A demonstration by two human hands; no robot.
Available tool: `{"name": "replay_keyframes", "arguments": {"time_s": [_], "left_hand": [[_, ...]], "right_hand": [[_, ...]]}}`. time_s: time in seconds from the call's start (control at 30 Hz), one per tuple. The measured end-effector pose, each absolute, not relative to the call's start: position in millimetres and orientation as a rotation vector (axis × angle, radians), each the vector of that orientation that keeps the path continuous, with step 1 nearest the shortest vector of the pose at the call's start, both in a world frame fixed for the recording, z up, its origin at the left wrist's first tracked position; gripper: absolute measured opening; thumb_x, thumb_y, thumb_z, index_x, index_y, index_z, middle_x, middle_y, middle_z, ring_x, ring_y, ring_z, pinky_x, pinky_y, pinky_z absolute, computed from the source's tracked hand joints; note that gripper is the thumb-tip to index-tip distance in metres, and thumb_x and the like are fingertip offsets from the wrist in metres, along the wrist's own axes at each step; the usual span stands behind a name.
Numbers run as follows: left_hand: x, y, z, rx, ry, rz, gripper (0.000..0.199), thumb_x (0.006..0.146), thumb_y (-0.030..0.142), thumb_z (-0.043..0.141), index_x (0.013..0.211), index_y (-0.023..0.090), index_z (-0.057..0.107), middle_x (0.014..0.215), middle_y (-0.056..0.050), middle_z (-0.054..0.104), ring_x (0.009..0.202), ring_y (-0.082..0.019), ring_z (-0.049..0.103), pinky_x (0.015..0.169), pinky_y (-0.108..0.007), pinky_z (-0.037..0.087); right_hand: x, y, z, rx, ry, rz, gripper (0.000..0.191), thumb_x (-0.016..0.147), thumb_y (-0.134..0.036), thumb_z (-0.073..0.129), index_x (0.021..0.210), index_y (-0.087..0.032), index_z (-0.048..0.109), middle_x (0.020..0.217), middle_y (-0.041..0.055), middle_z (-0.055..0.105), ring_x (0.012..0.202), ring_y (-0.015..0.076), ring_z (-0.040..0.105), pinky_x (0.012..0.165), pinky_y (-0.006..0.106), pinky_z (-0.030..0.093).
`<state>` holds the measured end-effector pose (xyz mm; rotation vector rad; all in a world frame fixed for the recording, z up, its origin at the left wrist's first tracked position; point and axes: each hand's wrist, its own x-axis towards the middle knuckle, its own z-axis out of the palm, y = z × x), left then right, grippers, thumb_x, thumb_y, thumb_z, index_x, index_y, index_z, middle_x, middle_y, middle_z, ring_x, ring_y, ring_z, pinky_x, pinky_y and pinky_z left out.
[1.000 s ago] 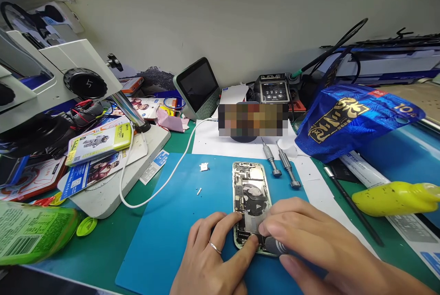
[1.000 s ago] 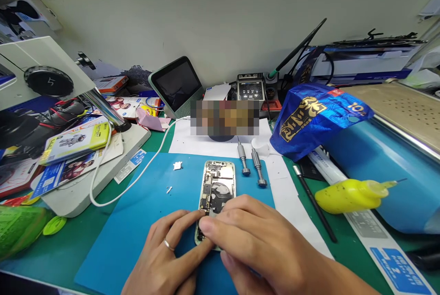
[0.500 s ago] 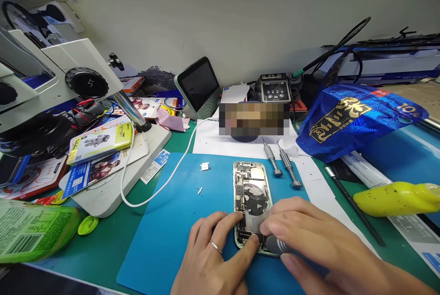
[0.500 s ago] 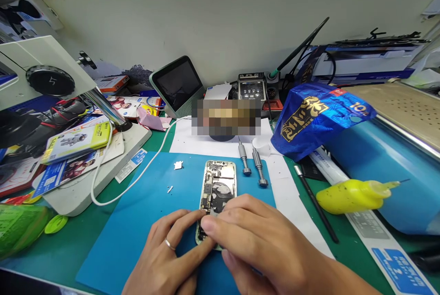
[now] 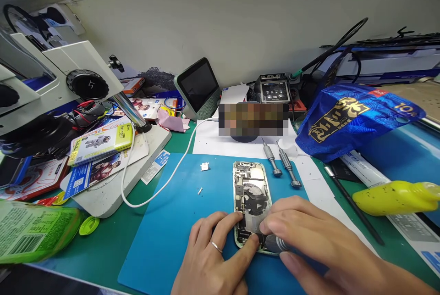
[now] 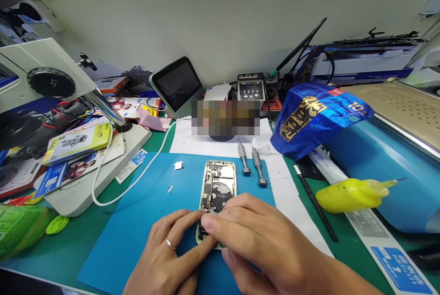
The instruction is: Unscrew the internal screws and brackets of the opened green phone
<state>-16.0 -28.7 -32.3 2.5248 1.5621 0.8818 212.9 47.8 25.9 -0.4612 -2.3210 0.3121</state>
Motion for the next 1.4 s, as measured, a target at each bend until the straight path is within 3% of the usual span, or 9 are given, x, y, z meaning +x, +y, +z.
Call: {"name": "replay_keyframes", "arguments": {"time_s": [0.33, 0.7, 1.13, 1.4], "left_hand": [[-12.6, -28.6, -34.2, 2.472, 1.577, 0.935, 0.055, 0.083, 0.004, 0.053, 0.127, 0.033, 0.072, 0.14, -0.005, 0.063, 0.124, -0.028, 0.055, 0.104, -0.049, 0.05], [-12.3, -28.8, -34.4, 2.471, 1.576, 0.928, 0.055, 0.085, 0.004, 0.051, 0.127, 0.033, 0.072, 0.139, -0.005, 0.063, 0.124, -0.028, 0.054, 0.103, -0.049, 0.049], [-15.5, -28.5, -33.5, 2.517, 1.564, 0.89, 0.055, 0.085, 0.005, 0.052, 0.128, 0.033, 0.072, 0.14, -0.005, 0.062, 0.125, -0.028, 0.054, 0.103, -0.048, 0.051], [-15.8, -27.7, -31.0, 2.523, 1.565, 0.874, 0.057, 0.083, 0.003, 0.052, 0.128, 0.033, 0.072, 0.141, -0.005, 0.062, 0.125, -0.027, 0.055, 0.103, -0.048, 0.051]], "right_hand": [[213.3, 47.4, 25.7, -0.454, -2.355, 0.286, 0.04, 0.096, -0.007, 0.05, 0.135, -0.016, 0.049, 0.108, 0.0056, 0.076, 0.111, 0.0115, 0.07, 0.107, 0.017, 0.052], [211.8, 50.9, 26.1, -0.459, -2.329, 0.309, 0.044, 0.094, -0.006, 0.052, 0.136, -0.017, 0.052, 0.107, 0.0056, 0.076, 0.108, 0.0139, 0.072, 0.103, 0.02, 0.055], [210.7, 48.8, 28.9, -0.449, -2.349, 0.26, 0.037, 0.098, -0.008, 0.048, 0.135, -0.015, 0.049, 0.107, 0.0046, 0.076, 0.114, 0.0092, 0.068, 0.112, 0.014, 0.047], [211.2, 51.4, 26.4, -0.455, -2.335, 0.255, 0.038, 0.097, -0.008, 0.051, 0.134, -0.016, 0.051, 0.107, 0.0054, 0.076, 0.111, 0.0121, 0.071, 0.104, 0.017, 0.053]]}}
